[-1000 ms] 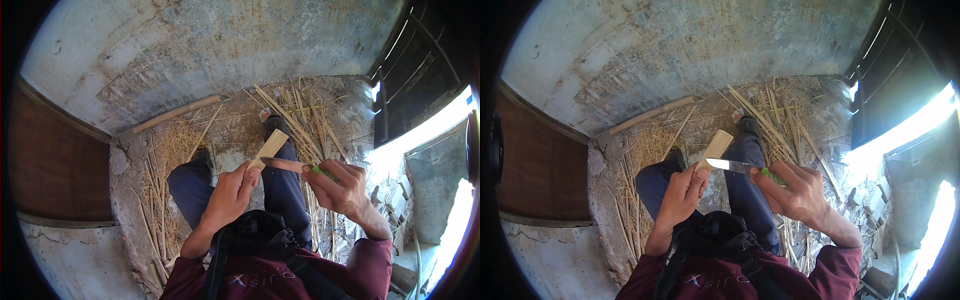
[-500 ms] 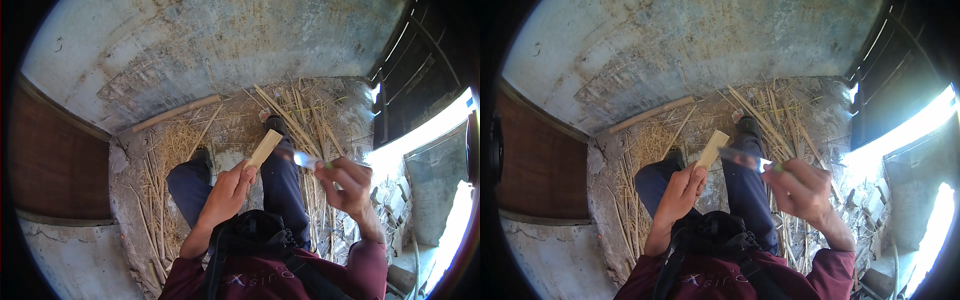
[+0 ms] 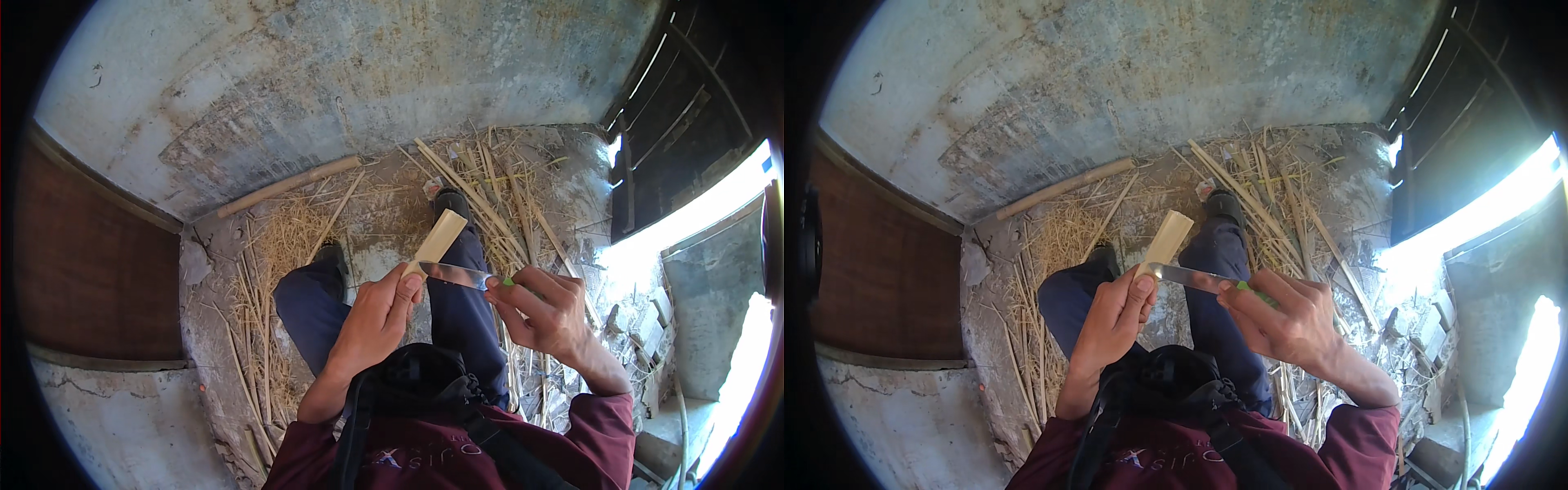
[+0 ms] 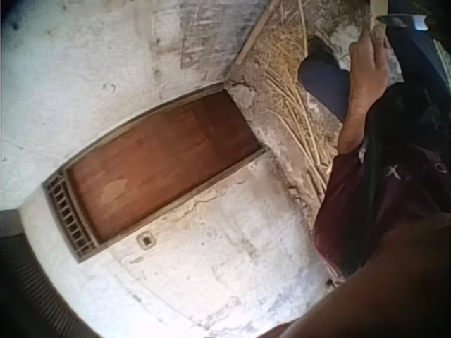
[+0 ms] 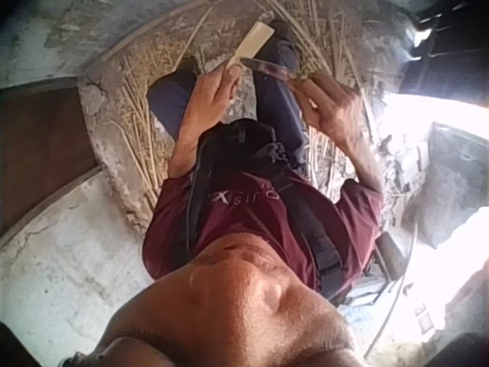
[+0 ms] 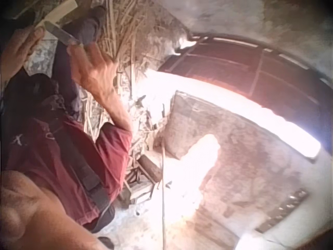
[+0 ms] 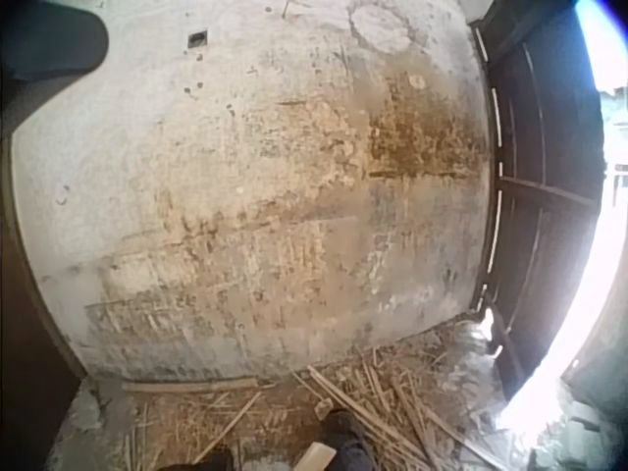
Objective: The person uses a knife to shave layers off of pieces of bamboo by hand while sitting on the floor.
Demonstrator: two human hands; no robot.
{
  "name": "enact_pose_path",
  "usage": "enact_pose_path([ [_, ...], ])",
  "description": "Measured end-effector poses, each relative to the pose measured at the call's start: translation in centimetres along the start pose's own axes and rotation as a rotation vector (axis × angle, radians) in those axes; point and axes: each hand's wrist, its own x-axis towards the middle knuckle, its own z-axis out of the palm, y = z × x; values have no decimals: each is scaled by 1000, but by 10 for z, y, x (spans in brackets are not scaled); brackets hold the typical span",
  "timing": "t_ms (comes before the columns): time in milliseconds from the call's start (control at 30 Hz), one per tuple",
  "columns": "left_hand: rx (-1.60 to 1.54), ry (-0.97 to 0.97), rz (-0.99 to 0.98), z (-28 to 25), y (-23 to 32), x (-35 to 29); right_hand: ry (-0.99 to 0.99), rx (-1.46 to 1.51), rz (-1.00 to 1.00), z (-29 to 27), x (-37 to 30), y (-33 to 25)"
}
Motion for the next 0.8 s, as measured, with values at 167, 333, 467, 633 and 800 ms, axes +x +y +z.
enact_pose_path([
  [167, 47, 17, 62, -1, 4, 2, 49, -64, -20, -1, 3, -5],
  [333, 42, 14, 37, -1, 2, 2, 87, -132, 21, -3, 6, 0],
  [467, 30, 12, 44, 2, 1, -2, 182, -198, 167, -13, 14, 19],
  [633, 26, 21, 53, 7, -11, -7, 284, -63, 160, -17, 18, 34],
  [800, 15, 14, 14, 2, -7, -2, 37, -18, -42, 0, 0, 13],
])
